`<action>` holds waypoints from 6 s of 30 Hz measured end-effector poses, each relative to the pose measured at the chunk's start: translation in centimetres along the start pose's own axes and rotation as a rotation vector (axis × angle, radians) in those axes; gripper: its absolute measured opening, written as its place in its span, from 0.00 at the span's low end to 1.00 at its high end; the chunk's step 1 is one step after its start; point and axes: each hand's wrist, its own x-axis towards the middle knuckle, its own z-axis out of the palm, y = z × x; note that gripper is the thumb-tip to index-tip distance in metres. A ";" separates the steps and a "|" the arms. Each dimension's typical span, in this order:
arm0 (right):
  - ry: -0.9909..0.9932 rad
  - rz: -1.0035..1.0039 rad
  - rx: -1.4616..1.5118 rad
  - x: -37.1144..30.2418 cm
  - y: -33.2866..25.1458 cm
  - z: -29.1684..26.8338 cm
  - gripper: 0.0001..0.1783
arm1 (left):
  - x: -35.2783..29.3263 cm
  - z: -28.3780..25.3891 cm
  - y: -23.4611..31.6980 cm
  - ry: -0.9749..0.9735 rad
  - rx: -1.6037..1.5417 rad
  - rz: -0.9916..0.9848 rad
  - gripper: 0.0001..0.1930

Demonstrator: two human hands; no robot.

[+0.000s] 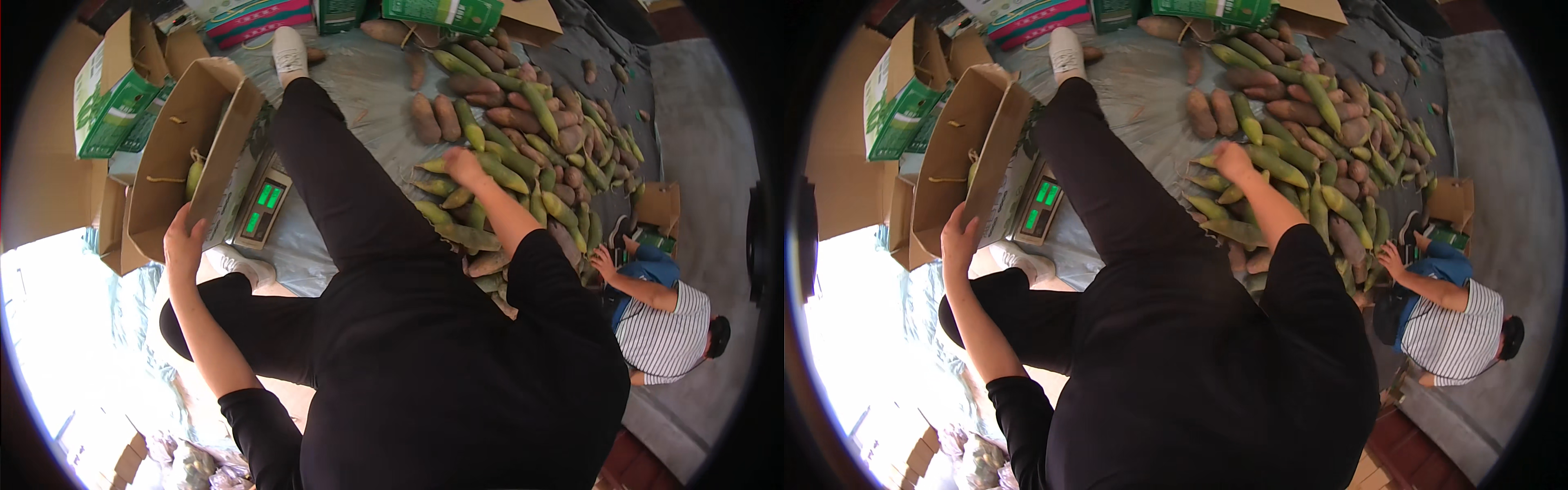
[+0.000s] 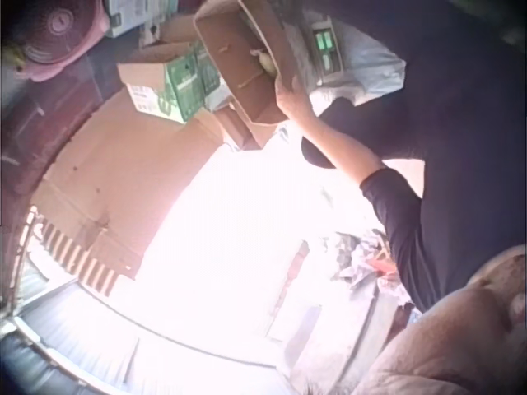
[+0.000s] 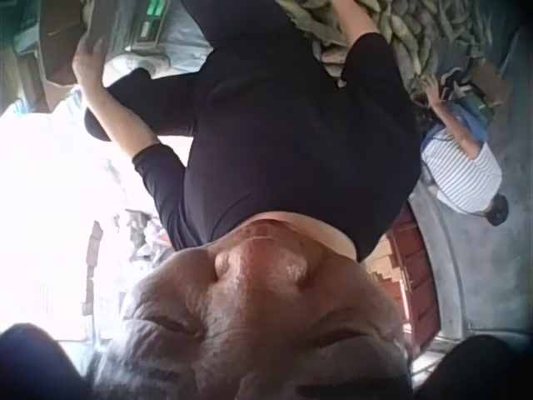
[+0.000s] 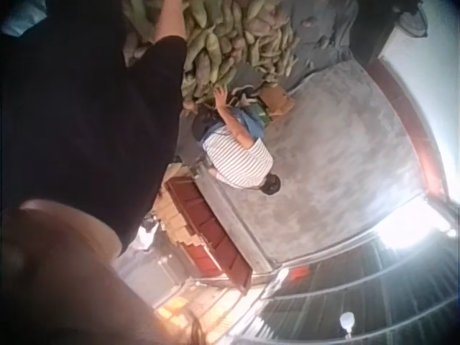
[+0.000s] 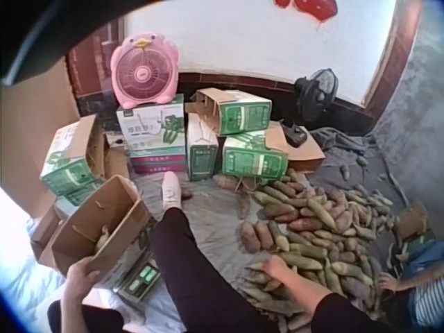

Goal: Packing cucumbers or similar long green vegetables from a pile on the floor into cardboard boxes and bags.

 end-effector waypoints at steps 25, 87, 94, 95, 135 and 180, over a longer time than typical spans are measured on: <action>0.051 0.734 0.142 -3.7 13.9 0.7 0.33 | 0.7 1.9 -1.1 0.091 0.081 0.044 0.22; -0.172 -0.582 0.738 5.3 -31.3 0.3 0.21 | -0.9 0.3 -3.5 0.173 -0.056 -0.116 0.20; -0.101 -0.038 0.499 5.6 -13.8 0.5 0.15 | -0.6 0.2 -3.0 0.163 -0.062 -0.118 0.20; -0.119 0.017 0.485 5.1 -11.8 0.9 0.14 | -0.7 0.2 -3.1 0.147 -0.098 -0.140 0.20; -0.138 0.244 0.516 4.1 -1.5 4.8 0.13 | -1.1 -3.8 -4.2 0.514 -0.533 -0.155 0.20; -0.155 -0.902 -0.480 -0.8 -52.9 7.1 0.13 | -11.6 -2.5 -25.0 0.349 -0.672 -0.833 0.22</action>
